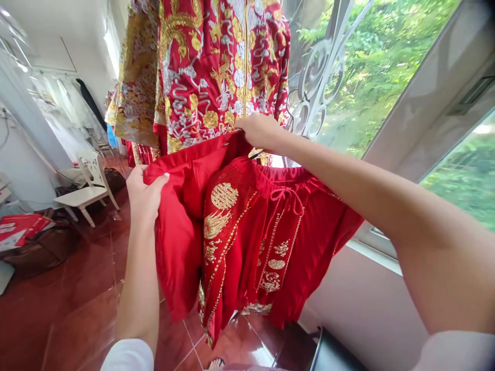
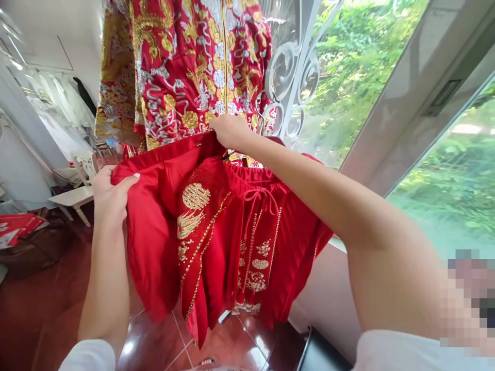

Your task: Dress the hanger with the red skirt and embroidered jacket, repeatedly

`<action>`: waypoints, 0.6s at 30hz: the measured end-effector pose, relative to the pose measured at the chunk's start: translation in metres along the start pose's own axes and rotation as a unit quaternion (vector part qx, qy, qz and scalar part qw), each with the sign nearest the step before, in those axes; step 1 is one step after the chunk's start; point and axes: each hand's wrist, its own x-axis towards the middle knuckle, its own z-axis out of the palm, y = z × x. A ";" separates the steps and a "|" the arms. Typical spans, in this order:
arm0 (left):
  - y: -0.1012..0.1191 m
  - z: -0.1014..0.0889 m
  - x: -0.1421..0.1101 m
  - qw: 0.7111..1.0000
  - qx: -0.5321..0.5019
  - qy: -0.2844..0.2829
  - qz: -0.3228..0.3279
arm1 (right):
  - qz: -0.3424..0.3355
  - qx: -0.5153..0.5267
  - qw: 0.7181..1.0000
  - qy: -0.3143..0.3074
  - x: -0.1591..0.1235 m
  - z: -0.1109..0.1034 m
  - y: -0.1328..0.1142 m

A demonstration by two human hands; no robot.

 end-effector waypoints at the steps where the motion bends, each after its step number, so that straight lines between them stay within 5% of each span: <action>1: -0.002 0.001 0.010 1.000 -0.019 0.000 -0.022 | 0.000 0.013 1.000 0.021 -0.001 0.004 0.000; 3: 0.005 0.001 0.028 0.996 -0.069 -0.004 -0.058 | 0.000 0.044 0.997 0.066 -0.003 0.008 -0.001; 6: 0.044 0.005 0.035 0.991 -0.103 0.002 -0.087 | 0.039 0.076 0.989 0.124 -0.003 0.009 -0.002; 8: 0.080 0.017 0.015 0.992 -0.111 0.019 -0.054 | 0.074 0.088 0.982 0.148 -0.002 0.008 -0.001; 11: 0.116 0.059 -0.045 0.990 -0.090 -0.001 0.104 | 0.095 0.103 0.978 0.152 -0.001 0.007 0.001; 13: 0.113 0.099 -0.088 0.980 -0.039 -0.121 0.156 | 0.094 0.106 0.979 0.148 -0.002 0.008 0.002; 15: 0.092 0.135 -0.118 0.958 -0.004 -0.251 0.140 | 0.103 0.104 0.978 0.148 -0.003 0.008 0.002; 18: 0.052 0.161 -0.134 0.949 0.052 -0.300 0.087 | 0.079 0.094 0.984 0.129 -0.002 0.002 0.009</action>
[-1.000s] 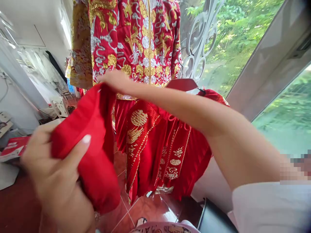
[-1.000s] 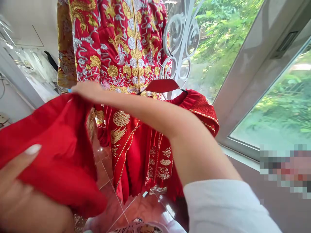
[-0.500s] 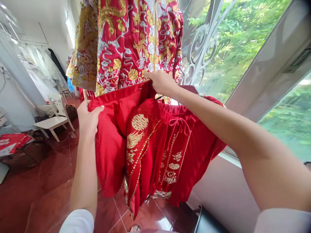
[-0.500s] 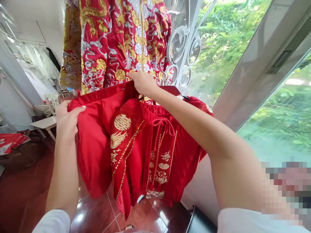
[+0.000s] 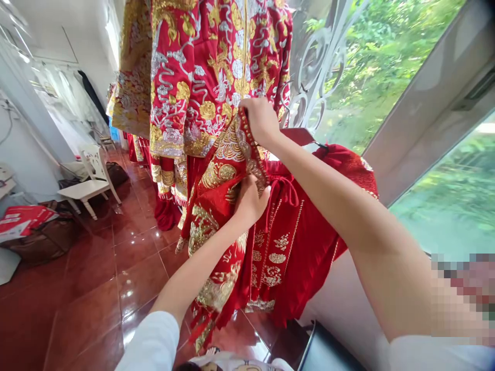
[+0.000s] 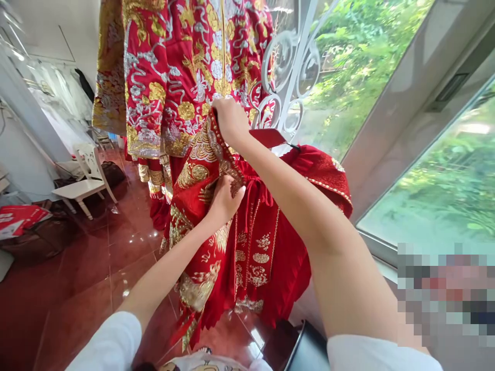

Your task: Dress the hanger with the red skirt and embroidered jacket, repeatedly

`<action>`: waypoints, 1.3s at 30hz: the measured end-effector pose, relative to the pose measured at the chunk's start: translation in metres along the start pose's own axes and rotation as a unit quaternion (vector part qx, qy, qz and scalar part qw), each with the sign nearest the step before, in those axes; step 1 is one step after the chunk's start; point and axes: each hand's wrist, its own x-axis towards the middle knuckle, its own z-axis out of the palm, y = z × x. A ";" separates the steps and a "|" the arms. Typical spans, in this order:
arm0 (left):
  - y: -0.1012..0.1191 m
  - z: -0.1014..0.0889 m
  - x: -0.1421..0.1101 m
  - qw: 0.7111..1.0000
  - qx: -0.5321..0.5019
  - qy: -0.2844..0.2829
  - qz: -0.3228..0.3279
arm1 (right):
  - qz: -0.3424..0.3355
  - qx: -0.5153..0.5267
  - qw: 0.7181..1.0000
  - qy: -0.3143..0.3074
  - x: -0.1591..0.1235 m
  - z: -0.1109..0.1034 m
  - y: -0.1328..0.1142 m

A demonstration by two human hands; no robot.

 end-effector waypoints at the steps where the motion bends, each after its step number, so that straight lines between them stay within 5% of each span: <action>1: -0.010 0.002 -0.001 1.000 0.008 0.001 -0.014 | -0.028 -0.006 0.999 -0.031 0.003 -0.003 0.004; 6: -0.027 -0.029 -0.010 0.999 0.026 -0.013 -0.040 | -0.135 -0.058 0.975 -0.164 0.017 -0.017 0.028; 10: -0.018 -0.054 -0.031 0.982 0.105 0.077 0.138 | -0.127 -0.049 0.982 -0.129 0.008 -0.012 0.031; 12: -0.019 -0.059 -0.041 0.952 0.219 0.157 0.147 | -0.118 -0.031 0.988 -0.093 0.003 -0.008 0.029; 14: -0.027 -0.065 -0.043 0.936 0.296 0.162 0.099 | -0.104 -0.024 0.993 -0.058 0.000 -0.006 0.028; 17: -0.049 -0.087 -0.025 0.951 0.289 0.095 0.051 | -0.087 -0.034 0.995 -0.031 -0.002 -0.006 0.027; 19: -0.059 -0.112 0.000 0.963 0.246 0.107 0.027 | -0.080 -0.054 0.995 -0.020 -0.003 -0.006 0.025; 21: -0.061 -0.136 0.027 0.970 0.194 0.142 0.042 | -0.070 -0.069 0.995 -0.006 -0.004 -0.007 0.024; 23: -0.053 -0.148 0.050 0.979 0.155 0.108 0.081 | -0.055 -0.067 0.996 0.004 -0.004 -0.007 0.022; 27: -0.027 -0.124 0.069 0.972 0.216 -0.029 0.082 | -0.050 -0.060 0.997 0.001 -0.002 -0.005 0.021; 31: -0.023 -0.091 0.079 0.966 0.254 -0.005 0.040 | -0.052 -0.077 0.996 -0.015 0.001 -0.004 0.020; 35: -0.034 -0.090 0.096 0.981 0.175 -0.027 0.082 | -0.058 -0.104 0.992 -0.032 0.003 -0.005 0.021; 39: -0.035 -0.090 0.110 0.980 0.105 -0.121 0.118 | -0.080 -0.132 0.986 -0.059 0.007 -0.007 0.023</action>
